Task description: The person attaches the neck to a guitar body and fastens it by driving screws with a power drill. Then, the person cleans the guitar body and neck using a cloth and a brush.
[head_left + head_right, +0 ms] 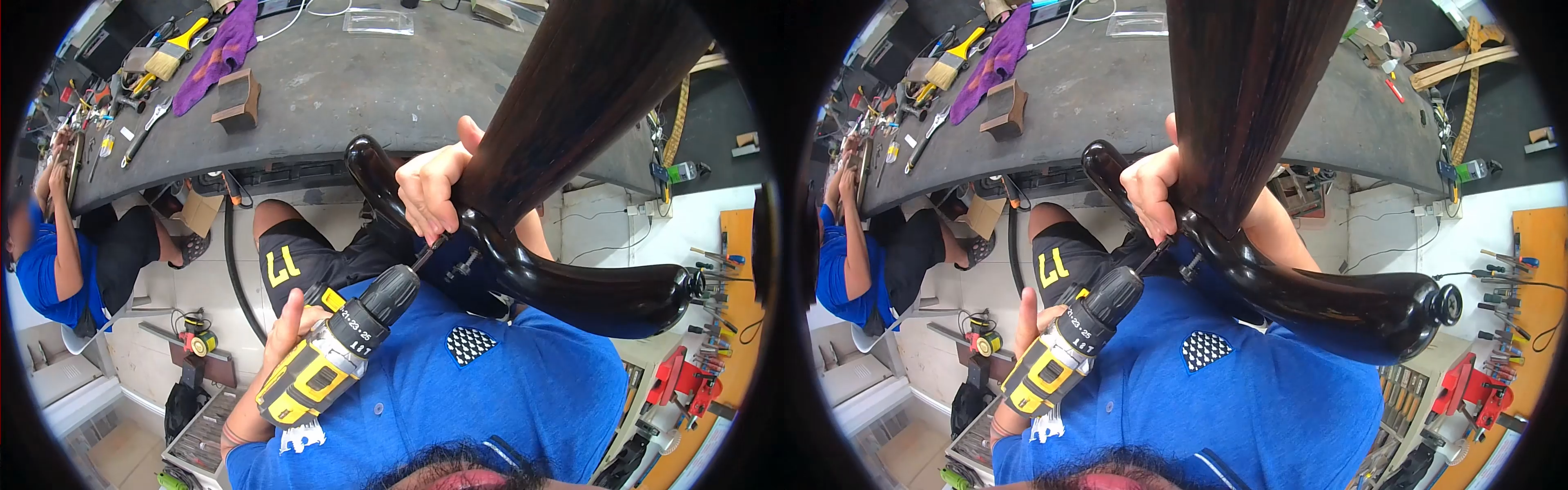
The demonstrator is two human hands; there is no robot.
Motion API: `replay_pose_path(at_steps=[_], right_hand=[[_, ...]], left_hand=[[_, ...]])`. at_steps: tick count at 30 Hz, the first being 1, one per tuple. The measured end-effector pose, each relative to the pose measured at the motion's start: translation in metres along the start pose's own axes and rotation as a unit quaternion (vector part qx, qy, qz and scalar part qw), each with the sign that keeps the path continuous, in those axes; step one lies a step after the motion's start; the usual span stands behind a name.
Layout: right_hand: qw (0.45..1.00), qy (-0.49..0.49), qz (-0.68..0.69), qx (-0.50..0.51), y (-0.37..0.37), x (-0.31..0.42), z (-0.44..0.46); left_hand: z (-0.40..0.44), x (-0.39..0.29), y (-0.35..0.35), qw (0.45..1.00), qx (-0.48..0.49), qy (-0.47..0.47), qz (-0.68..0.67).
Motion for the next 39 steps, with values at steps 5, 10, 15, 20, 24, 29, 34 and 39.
replay_pose_path(at_steps=[5,10,15,20,24,29,34,39], right_hand=[[0.999,-0.009,0.033,-0.004,0.0,-0.002,0.001],[0.998,-0.005,0.059,-0.032,0.005,-0.006,0.0],[0.997,0.0,0.068,-0.022,0.008,-0.007,-0.002],[0.997,-0.004,0.08,-0.019,0.007,-0.009,0.0],[0.998,-0.001,0.062,-0.009,0.004,-0.009,0.002],[0.999,-0.003,0.043,-0.019,0.001,-0.01,0.001],[0.998,-0.008,0.053,-0.032,-0.003,-0.012,-0.001],[0.998,-0.013,0.04,-0.045,-0.007,-0.015,-0.002]], left_hand=[[-0.011,-0.047,-0.011,0.863,0.017,-0.359,0.353],[-0.007,-0.066,-0.017,0.889,0.036,-0.351,0.292],[0.01,-0.003,0.012,0.992,0.012,-0.048,0.116],[0.013,-0.007,0.015,0.991,-0.028,-0.001,0.134],[-0.008,-0.057,-0.006,0.891,-0.086,-0.339,0.29],[-0.01,-0.012,0.005,0.929,0.035,-0.275,0.244],[-0.017,-0.014,0.0,0.93,0.057,-0.294,0.214],[-0.013,0.049,0.025,0.997,0.02,0.055,0.044]])
Point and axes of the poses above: each hand's wrist, its own z-axis towards the middle knuckle, its own y-axis out of the back of the hand, x = y × z, the point moved 10 cm from there along z, towards the middle knuckle, and after that the axes turned 13 degrees about y, right-handed, at the moved point
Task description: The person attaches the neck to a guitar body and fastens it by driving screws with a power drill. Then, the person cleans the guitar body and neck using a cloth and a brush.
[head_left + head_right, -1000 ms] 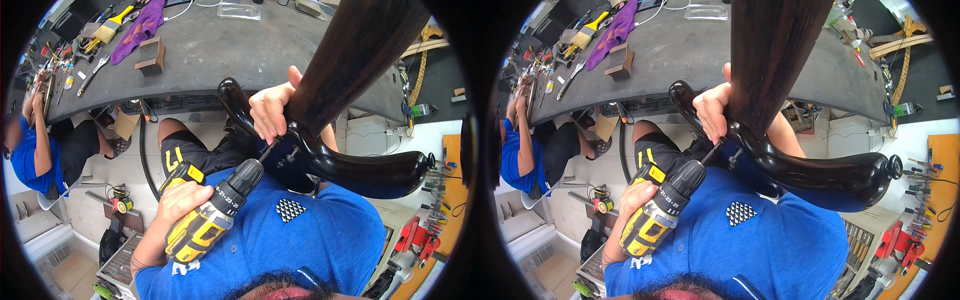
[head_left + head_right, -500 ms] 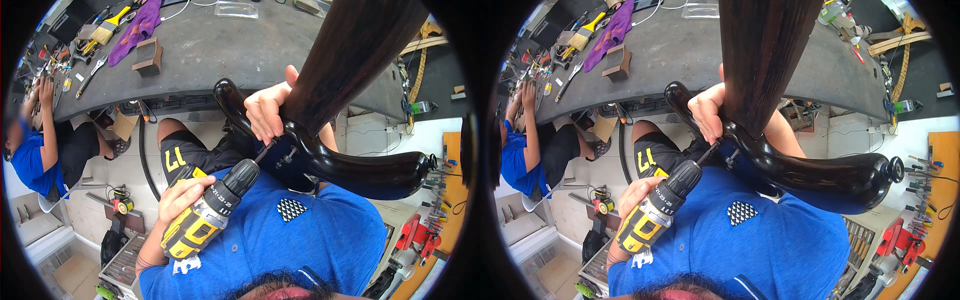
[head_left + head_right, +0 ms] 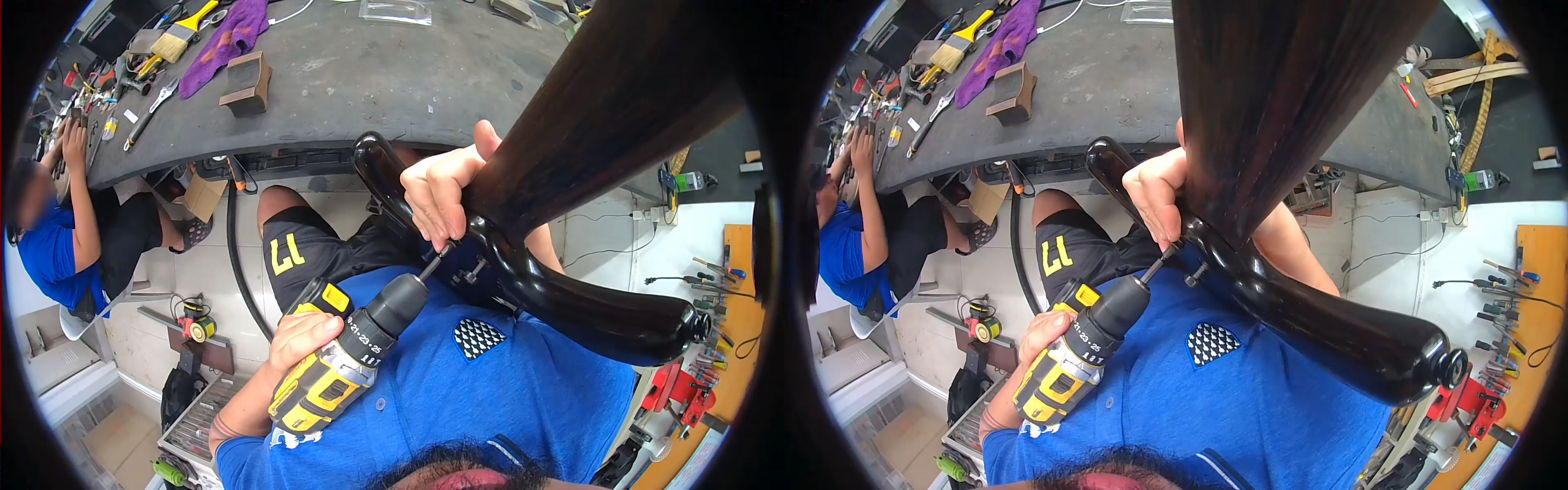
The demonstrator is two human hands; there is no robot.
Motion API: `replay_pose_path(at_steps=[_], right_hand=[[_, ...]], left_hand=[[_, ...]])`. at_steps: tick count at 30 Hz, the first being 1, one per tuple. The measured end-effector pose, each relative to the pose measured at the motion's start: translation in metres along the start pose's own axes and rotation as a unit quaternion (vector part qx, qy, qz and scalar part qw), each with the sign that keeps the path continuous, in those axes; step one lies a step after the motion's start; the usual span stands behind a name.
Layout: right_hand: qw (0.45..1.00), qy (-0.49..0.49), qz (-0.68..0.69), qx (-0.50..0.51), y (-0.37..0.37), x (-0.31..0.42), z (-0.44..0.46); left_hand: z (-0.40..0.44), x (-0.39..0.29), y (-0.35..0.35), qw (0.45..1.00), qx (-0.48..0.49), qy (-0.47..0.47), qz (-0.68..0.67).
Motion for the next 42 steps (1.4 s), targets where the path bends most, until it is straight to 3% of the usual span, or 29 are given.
replay_pose_path(at_steps=[3,7,10,15,19,34,37,39,40,42], right_hand=[[1.0,-0.007,-0.013,-0.011,-0.003,0.001,0.002],[1.0,-0.009,-0.017,-0.012,-0.005,-0.001,0.002],[0.999,0.016,-0.026,-0.022,-0.004,-0.001,0.0],[0.999,0.009,-0.025,-0.02,-0.005,-0.002,0.002],[1.0,0.007,-0.013,-0.005,-0.006,-0.003,0.004],[1.0,-0.012,-0.01,-0.003,-0.005,-0.004,0.005],[1.0,0.007,-0.009,0.0,0.001,-0.003,0.001],[1.0,0.023,0.004,0.006,0.005,-0.004,-0.001],[1.0,0.024,0.01,0.009,0.005,-0.004,-0.001],[0.999,0.022,0.019,0.016,0.004,-0.005,-0.001]], left_hand=[[0.001,-0.005,-0.001,0.999,0.009,-0.034,0.018],[0.001,0.01,-0.002,0.998,0.011,0.043,-0.036],[0.001,0.006,-0.002,0.998,0.011,0.044,-0.032],[-0.009,-0.005,-0.007,0.968,0.08,-0.214,0.107],[-0.008,-0.018,-0.009,0.956,0.067,-0.253,0.13],[-0.005,-0.013,-0.01,0.96,0.077,-0.238,0.124],[-0.007,-0.062,-0.018,0.926,-0.036,-0.329,0.185],[0.001,-0.064,-0.012,0.95,-0.058,-0.27,0.144],[0.004,-0.035,-0.007,0.985,-0.021,-0.155,0.069],[0.002,-0.024,-0.007,0.986,0.017,-0.154,0.067]])
Point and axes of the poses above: each hand's wrist, its own z-axis towards the middle knuckle, its own y-axis out of the back of the hand, x = y × z, the point moved 10 cm from there along z, towards the middle knuckle, and after that the axes turned 13 degrees about y, right-handed, at the moved point
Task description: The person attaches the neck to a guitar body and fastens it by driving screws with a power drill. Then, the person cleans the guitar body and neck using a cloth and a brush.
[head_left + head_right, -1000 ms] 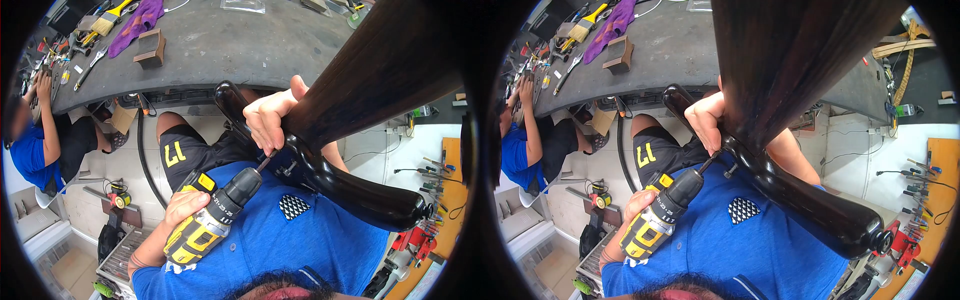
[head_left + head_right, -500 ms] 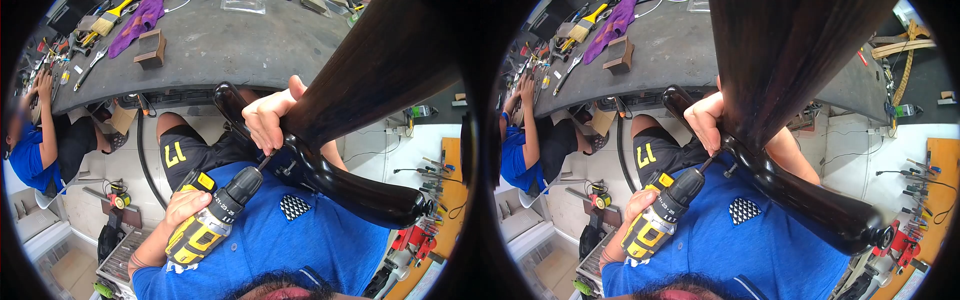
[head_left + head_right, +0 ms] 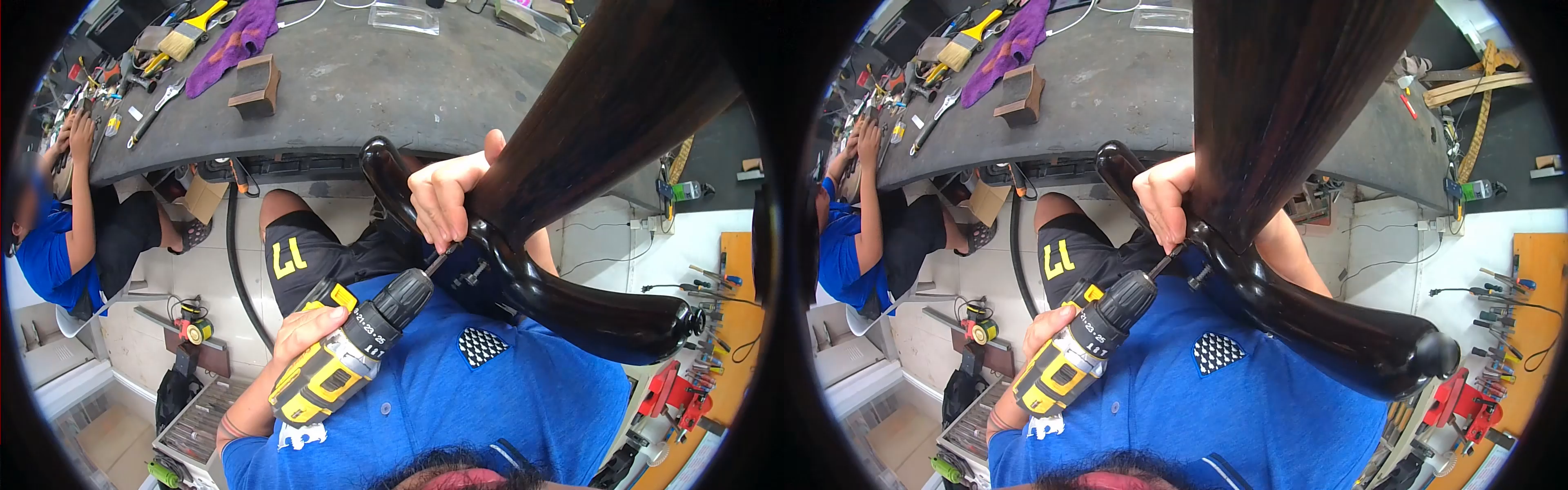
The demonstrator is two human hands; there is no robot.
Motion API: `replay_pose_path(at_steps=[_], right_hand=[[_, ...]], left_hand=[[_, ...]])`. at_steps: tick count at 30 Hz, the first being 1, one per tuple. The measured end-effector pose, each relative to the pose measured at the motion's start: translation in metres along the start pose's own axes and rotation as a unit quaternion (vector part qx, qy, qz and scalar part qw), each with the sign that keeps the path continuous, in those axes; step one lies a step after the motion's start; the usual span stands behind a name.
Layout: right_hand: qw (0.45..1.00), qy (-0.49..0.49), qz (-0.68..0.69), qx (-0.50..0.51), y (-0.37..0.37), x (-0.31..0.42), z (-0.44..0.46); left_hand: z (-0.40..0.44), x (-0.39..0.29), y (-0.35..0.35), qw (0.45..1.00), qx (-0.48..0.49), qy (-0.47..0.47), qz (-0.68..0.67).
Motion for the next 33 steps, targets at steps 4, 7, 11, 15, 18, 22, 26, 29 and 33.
replay_pose_path(at_steps=[4,7,11,15,18,22,26,29,33], right_hand=[[1.0,-0.013,-0.004,0.001,-0.001,0.0,0.0],[1.0,-0.025,-0.012,0.002,-0.002,-0.001,0.001],[1.0,-0.017,-0.017,-0.007,-0.004,-0.001,0.001],[1.0,-0.005,-0.018,-0.016,-0.003,0.001,0.001],[1.0,-0.005,-0.011,-0.003,-0.001,-0.001,0.001],[1.0,-0.008,-0.021,-0.009,-0.004,0.001,0.002],[0.999,-0.002,-0.029,-0.013,-0.003,0.0,0.001],[0.998,-0.026,-0.04,-0.043,0.003,0.002,0.002],[0.998,-0.012,-0.002,-0.066,0.011,0.004,-0.001]], left_hand=[[0.006,-0.029,-0.003,0.997,-0.025,-0.07,0.019],[0.012,-0.044,-0.006,0.993,-0.032,-0.098,0.051],[0.008,-0.044,-0.001,0.989,-0.044,-0.123,0.068],[0.01,-0.048,0.002,0.982,-0.103,-0.109,0.114],[0.012,-0.049,-0.003,0.972,-0.083,-0.112,0.19],[0.007,-0.043,-0.002,0.987,-0.084,-0.12,0.066],[0.0,-0.043,-0.001,0.99,-0.052,-0.116,0.061],[-0.014,0.006,0.023,0.998,-0.043,-0.033,0.027],[-0.051,0.033,0.061,0.954,-0.186,0.233,-0.039]])
Point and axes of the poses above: each hand's wrist, its own z-axis towards the middle knuckle, its own y-axis out of the back of the hand, x = y × z, the point moved 10 cm from there along z, towards the middle knuckle, and after that the axes turned 13 degrees about y, right-handed, at the moved point
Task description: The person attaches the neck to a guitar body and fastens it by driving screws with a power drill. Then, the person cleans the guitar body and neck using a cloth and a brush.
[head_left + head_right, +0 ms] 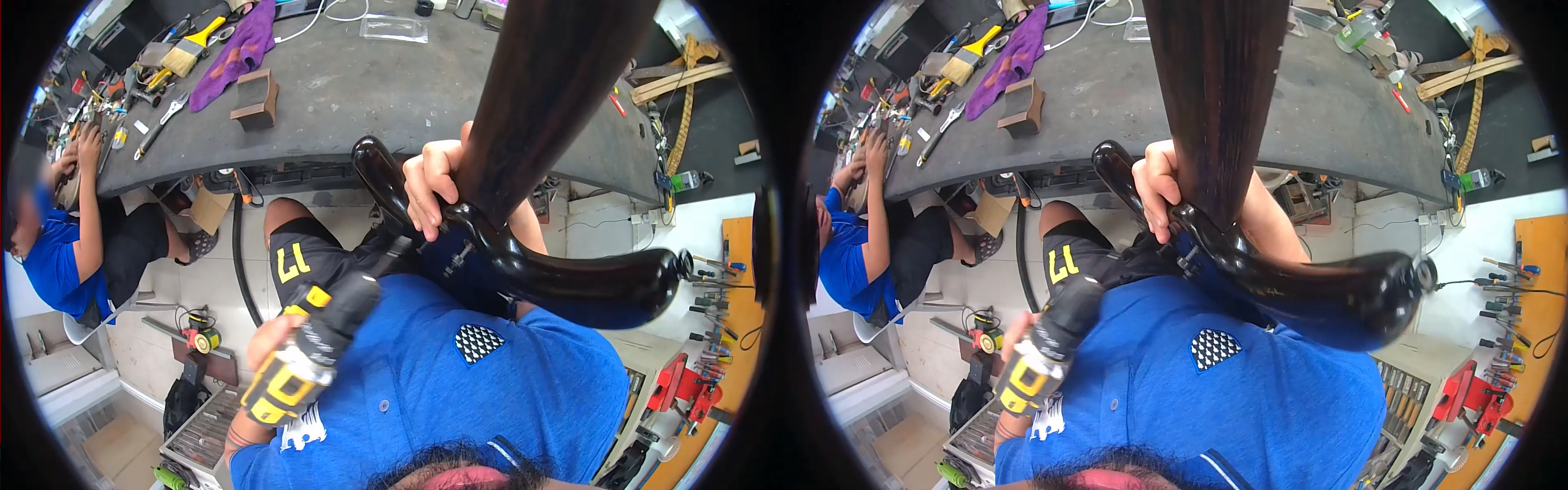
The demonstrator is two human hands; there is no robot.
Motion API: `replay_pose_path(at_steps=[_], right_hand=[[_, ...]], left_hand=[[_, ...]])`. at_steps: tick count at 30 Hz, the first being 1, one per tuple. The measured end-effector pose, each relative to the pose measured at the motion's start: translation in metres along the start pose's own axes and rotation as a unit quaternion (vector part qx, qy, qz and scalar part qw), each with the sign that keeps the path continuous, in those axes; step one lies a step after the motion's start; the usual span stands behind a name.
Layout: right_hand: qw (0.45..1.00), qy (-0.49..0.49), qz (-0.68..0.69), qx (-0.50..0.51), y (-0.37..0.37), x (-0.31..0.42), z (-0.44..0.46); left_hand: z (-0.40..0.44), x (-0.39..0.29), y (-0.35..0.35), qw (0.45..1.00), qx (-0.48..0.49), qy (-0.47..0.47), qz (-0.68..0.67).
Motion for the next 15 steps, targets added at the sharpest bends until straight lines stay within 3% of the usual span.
replay_pose_path(at_steps=[2,3,5,10,13,14,15], right_hand=[[1.0,0.006,0.017,0.007,-0.001,0.002,0.0],[0.999,0.001,0.032,0.004,-0.004,0.003,0.0],[0.998,-0.025,0.051,-0.004,-0.014,0.004,-0.003],[0.987,-0.071,0.088,0.115,-0.049,0.019,-0.019],[0.999,-0.025,0.022,0.032,-0.064,0.037,-0.025],[0.999,0.013,0.003,-0.046,-0.064,0.043,-0.027],[0.998,0.048,-0.022,-0.035,-0.059,0.049,-0.025]], left_hand=[[-0.004,-0.02,0.027,0.983,-0.11,-0.096,0.11],[-0.006,-0.027,0.039,0.949,-0.192,-0.156,0.194],[0.027,-0.03,0.051,0.976,-0.147,-0.134,-0.084],[0.059,-0.171,0.028,0.904,-0.157,-0.392,-0.062],[0.085,-0.213,-0.003,0.877,-0.154,-0.442,-0.106],[0.09,-0.225,-0.013,0.872,-0.154,-0.452,-0.106],[0.091,-0.238,-0.025,0.858,-0.162,-0.479,-0.088]])
Point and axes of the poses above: each hand's wrist, its own z-axis towards the middle knuckle, its own y-axis out of the back of the hand, x = y × z, the point moved 10 cm from there along z, towards the middle knuckle, and after that the axes turned 13 degrees about y, right-handed, at the moved point
